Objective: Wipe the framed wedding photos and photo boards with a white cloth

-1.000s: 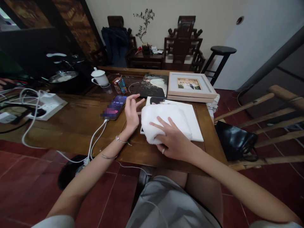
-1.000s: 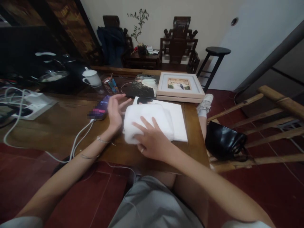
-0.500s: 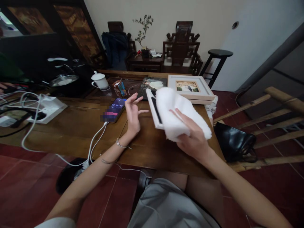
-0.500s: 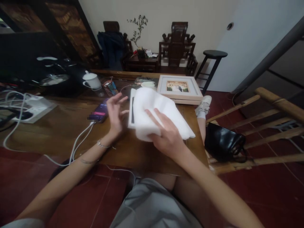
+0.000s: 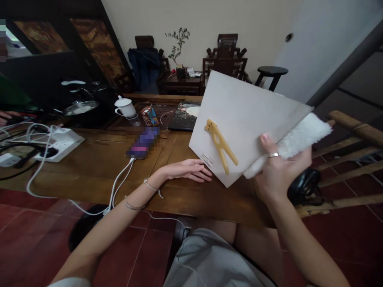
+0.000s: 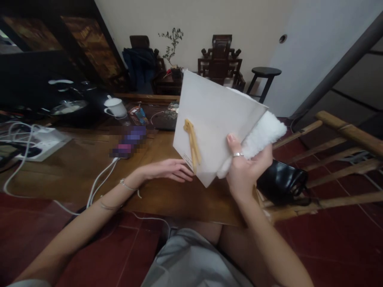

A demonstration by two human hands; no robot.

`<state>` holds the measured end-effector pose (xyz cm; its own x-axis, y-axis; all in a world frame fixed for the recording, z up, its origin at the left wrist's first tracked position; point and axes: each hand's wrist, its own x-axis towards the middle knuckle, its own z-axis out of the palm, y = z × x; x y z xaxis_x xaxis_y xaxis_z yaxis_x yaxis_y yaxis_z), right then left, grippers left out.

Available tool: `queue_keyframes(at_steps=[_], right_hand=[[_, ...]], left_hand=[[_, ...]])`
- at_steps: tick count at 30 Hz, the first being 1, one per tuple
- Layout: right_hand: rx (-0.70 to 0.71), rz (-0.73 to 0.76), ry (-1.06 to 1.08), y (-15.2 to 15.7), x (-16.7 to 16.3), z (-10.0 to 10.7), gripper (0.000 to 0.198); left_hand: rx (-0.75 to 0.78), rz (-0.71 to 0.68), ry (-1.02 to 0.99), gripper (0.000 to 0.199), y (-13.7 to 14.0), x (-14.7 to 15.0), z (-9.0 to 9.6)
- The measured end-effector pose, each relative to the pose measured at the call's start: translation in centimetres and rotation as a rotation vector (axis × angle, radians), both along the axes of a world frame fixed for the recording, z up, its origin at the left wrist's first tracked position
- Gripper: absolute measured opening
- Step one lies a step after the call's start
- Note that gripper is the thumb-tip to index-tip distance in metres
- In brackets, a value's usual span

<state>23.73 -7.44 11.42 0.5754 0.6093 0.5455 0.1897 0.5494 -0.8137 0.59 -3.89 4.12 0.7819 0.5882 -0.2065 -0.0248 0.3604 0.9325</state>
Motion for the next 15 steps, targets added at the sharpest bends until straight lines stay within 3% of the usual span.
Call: queue_keyframes(at_steps=[5,8,11,15], right_hand=[[-0.014,0.015,0.147,0.7,-0.1,-1.2,0.049],[-0.008,0.095,0.297,0.1,0.3,-1.7,0.059],[-0.11,0.183,0.344,-1.1,0.7,-2.4,0.06],[-0.269,0.208,0.349,-2.4,0.9,-3.7,0.059]], left_hand=[[-0.047,0.196,-0.053,0.039,0.5,0.7,-1.6],[0.034,0.448,-0.075,0.04,0.9,1.2,-2.2],[0.118,0.682,-0.126,0.04,1.3,1.3,-1.9],[0.142,0.845,-0.137,0.033,1.8,0.5,-1.1]])
